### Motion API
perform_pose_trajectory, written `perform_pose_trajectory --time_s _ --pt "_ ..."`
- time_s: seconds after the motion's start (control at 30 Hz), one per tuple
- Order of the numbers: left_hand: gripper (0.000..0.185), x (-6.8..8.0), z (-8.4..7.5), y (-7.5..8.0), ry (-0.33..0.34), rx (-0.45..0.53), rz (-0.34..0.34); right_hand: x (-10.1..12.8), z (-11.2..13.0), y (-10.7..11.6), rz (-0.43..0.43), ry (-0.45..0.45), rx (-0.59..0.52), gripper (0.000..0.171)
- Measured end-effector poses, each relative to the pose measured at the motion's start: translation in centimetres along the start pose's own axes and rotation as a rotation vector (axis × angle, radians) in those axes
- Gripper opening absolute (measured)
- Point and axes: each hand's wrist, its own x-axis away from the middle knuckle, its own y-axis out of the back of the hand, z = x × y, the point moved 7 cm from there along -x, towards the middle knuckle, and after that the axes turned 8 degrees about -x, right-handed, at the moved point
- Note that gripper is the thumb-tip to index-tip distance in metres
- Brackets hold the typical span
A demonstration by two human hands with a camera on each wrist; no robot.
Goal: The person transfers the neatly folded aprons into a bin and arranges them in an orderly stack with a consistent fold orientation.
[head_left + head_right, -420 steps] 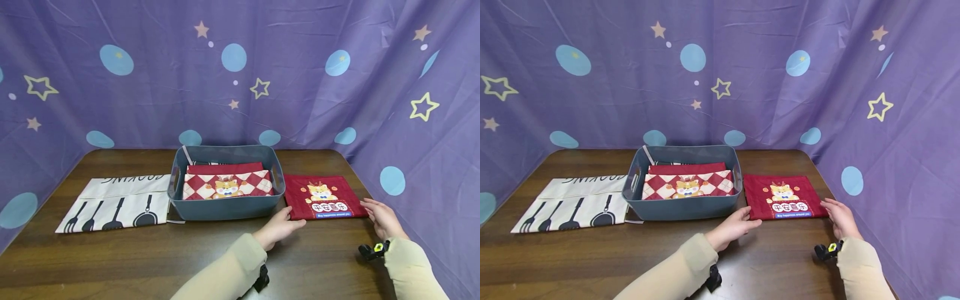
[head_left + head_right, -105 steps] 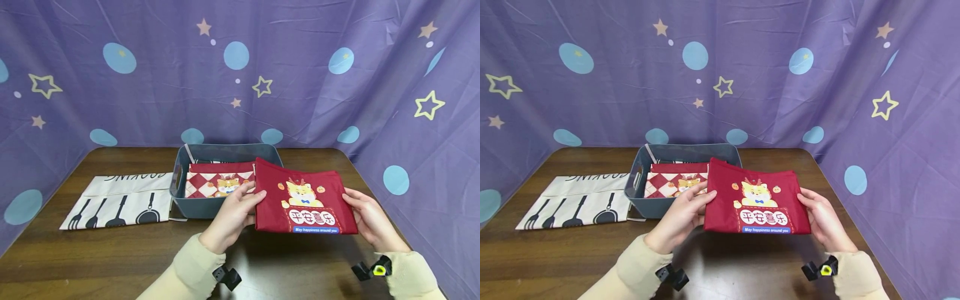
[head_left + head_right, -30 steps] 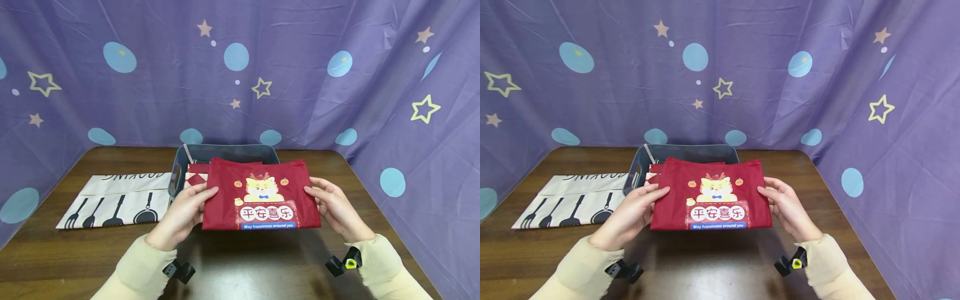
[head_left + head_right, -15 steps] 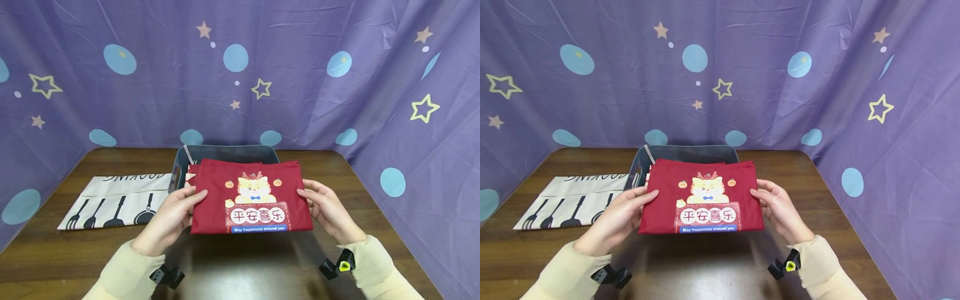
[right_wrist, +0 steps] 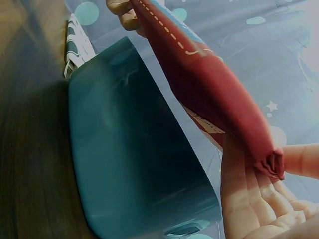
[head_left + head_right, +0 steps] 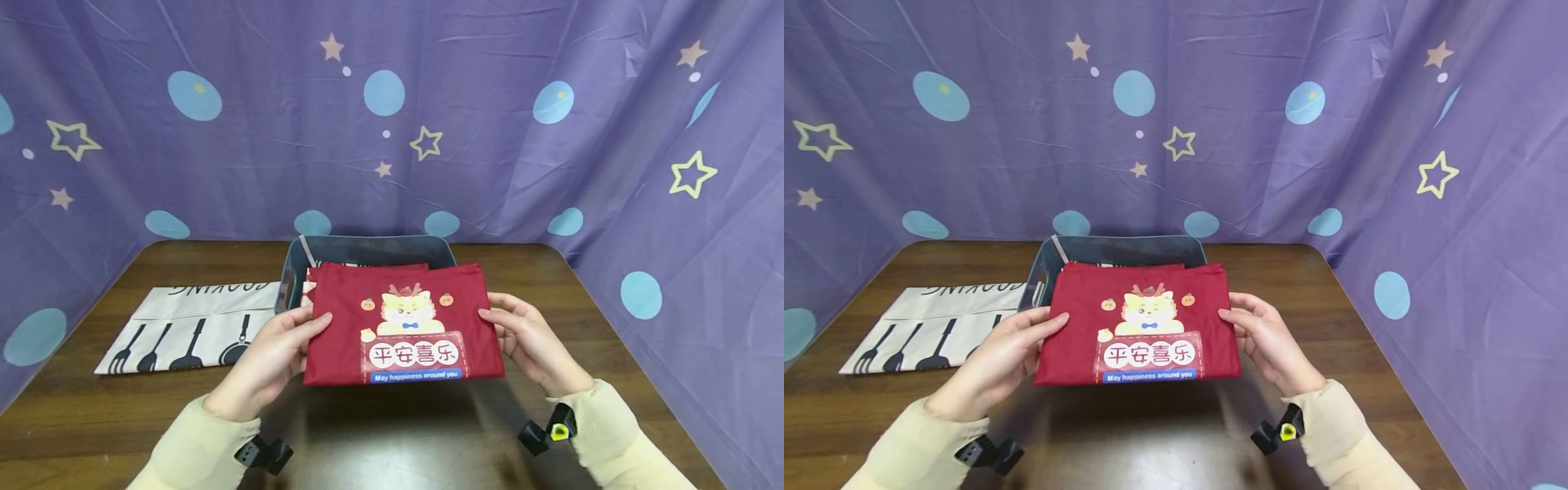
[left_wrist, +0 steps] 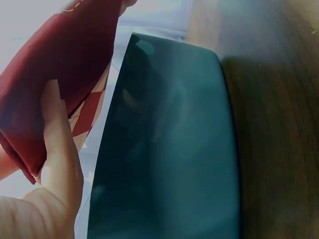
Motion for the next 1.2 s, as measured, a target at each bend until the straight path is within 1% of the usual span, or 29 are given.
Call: perform_pose_trajectory --time_s 0.2,0.4,0.6,0.83,1.1,1.2 --pt "0.057 0.4 -0.2 0.2 0.004 -0.007 0.001 0.0 0.2 -0.4 0.03 -0.012 0.0 0.019" --pt "0.054 0.6 -0.3 0.2 0.01 0.005 -0.005 0.0 0.4 -0.6 0.031 -0.02 -0.01 0.019" --pt "0.05 0.6 -0.4 0.2 -0.003 0.01 0.002 0.0 0.5 -0.7 0.037 -0.026 -0.007 0.021" --pt "0.054 0.8 -0.9 0.4 0.003 -0.002 -0.006 -0.2 0.7 -0.8 0.031 -0.029 0.013 0.025" --pt "0.055 0.6 -1.1 0.6 0.012 -0.025 -0.009 -0.4 0.9 -0.8 0.022 -0.031 0.0 0.022" --pt "0.055 0.7 -1.2 0.7 0.006 -0.026 -0.013 -0.5 0.9 -0.9 0.033 -0.024 0.007 0.022"
